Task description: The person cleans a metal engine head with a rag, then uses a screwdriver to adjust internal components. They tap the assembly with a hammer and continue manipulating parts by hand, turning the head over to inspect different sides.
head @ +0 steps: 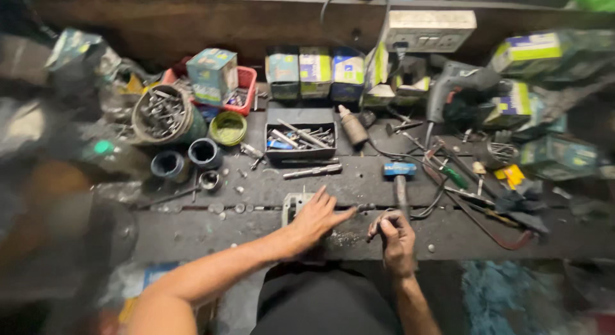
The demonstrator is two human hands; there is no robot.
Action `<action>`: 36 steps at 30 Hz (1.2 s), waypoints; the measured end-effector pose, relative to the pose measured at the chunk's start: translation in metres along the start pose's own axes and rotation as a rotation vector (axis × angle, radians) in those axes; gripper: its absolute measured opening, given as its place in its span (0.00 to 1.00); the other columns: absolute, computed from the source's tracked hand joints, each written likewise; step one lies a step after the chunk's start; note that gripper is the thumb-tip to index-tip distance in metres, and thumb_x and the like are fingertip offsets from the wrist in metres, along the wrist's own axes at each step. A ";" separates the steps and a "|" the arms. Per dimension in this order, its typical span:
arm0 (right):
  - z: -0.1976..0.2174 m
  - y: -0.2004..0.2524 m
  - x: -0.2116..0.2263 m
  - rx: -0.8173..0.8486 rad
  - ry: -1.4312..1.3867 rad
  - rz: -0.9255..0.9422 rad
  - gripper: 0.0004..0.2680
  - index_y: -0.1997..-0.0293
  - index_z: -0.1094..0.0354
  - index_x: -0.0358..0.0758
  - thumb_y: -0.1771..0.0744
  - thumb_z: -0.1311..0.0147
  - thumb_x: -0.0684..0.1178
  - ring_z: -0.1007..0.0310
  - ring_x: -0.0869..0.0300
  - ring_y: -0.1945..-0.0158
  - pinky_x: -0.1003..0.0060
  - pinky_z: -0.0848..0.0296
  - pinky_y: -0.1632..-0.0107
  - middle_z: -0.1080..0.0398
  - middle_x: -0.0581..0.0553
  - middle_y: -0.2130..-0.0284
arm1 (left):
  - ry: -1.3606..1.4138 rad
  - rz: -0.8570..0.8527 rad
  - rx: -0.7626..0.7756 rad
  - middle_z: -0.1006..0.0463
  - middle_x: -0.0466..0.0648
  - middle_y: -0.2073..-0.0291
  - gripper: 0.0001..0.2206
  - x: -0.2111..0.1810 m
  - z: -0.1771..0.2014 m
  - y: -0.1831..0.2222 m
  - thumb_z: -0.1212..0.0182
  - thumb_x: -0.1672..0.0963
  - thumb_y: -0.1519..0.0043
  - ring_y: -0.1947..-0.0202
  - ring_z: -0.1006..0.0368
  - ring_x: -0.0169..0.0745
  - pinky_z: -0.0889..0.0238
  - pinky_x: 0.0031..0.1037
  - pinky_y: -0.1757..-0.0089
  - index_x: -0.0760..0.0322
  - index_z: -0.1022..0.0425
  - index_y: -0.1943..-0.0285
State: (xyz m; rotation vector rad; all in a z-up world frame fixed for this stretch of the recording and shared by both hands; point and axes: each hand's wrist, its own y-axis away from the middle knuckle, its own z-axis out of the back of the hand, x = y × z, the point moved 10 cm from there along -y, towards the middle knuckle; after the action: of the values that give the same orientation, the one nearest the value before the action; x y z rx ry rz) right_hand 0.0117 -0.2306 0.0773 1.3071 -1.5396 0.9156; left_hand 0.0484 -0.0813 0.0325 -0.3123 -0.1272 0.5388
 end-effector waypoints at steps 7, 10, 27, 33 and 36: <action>-0.004 -0.011 -0.002 0.127 -0.104 -0.051 0.04 0.61 0.39 0.34 0.30 0.52 0.43 0.33 0.58 0.64 0.63 0.31 0.58 0.35 0.42 0.70 | 0.846 0.492 0.069 0.35 0.64 0.40 0.52 0.065 0.060 0.016 0.20 0.59 0.63 0.43 0.35 0.68 0.39 0.42 0.43 0.55 0.45 0.25; -0.004 -0.010 -0.010 0.213 -0.081 -0.121 0.04 0.61 0.38 0.34 0.30 0.52 0.43 0.32 0.58 0.64 0.63 0.30 0.59 0.34 0.42 0.69 | 0.811 0.755 0.034 0.39 0.64 0.36 0.51 0.051 0.042 0.071 0.24 0.61 0.65 0.39 0.37 0.68 0.38 0.41 0.43 0.56 0.45 0.27; -0.070 -0.023 -0.053 0.490 0.289 -0.390 0.03 0.58 0.31 0.33 0.31 0.44 0.41 0.26 0.66 0.62 0.71 0.26 0.56 0.25 0.47 0.66 | 0.757 1.244 -0.436 0.28 0.55 0.34 0.28 0.019 0.063 0.180 0.45 0.65 0.45 0.31 0.32 0.54 0.40 0.36 0.33 0.62 0.32 0.32; -0.060 -0.035 -0.079 0.421 0.417 -0.410 0.03 0.60 0.32 0.32 0.32 0.42 0.40 0.29 0.66 0.60 0.70 0.27 0.55 0.27 0.47 0.64 | 0.915 1.244 -0.431 0.30 0.58 0.36 0.28 0.024 0.052 0.172 0.34 0.57 0.39 0.33 0.34 0.55 0.41 0.36 0.37 0.66 0.37 0.29; -0.076 -0.052 -0.082 0.403 0.463 -0.249 0.03 0.57 0.32 0.32 0.30 0.45 0.40 0.29 0.66 0.53 0.69 0.30 0.47 0.25 0.45 0.58 | 0.965 1.143 -0.437 0.33 0.59 0.32 0.31 0.036 0.058 0.165 0.35 0.57 0.38 0.30 0.36 0.55 0.44 0.36 0.34 0.65 0.41 0.25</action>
State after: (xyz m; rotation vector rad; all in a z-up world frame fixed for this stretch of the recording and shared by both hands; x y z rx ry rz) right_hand 0.0792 -0.1422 0.0240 1.3989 -0.8423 1.2989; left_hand -0.0127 0.0866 0.0352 -1.0571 0.9418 1.4258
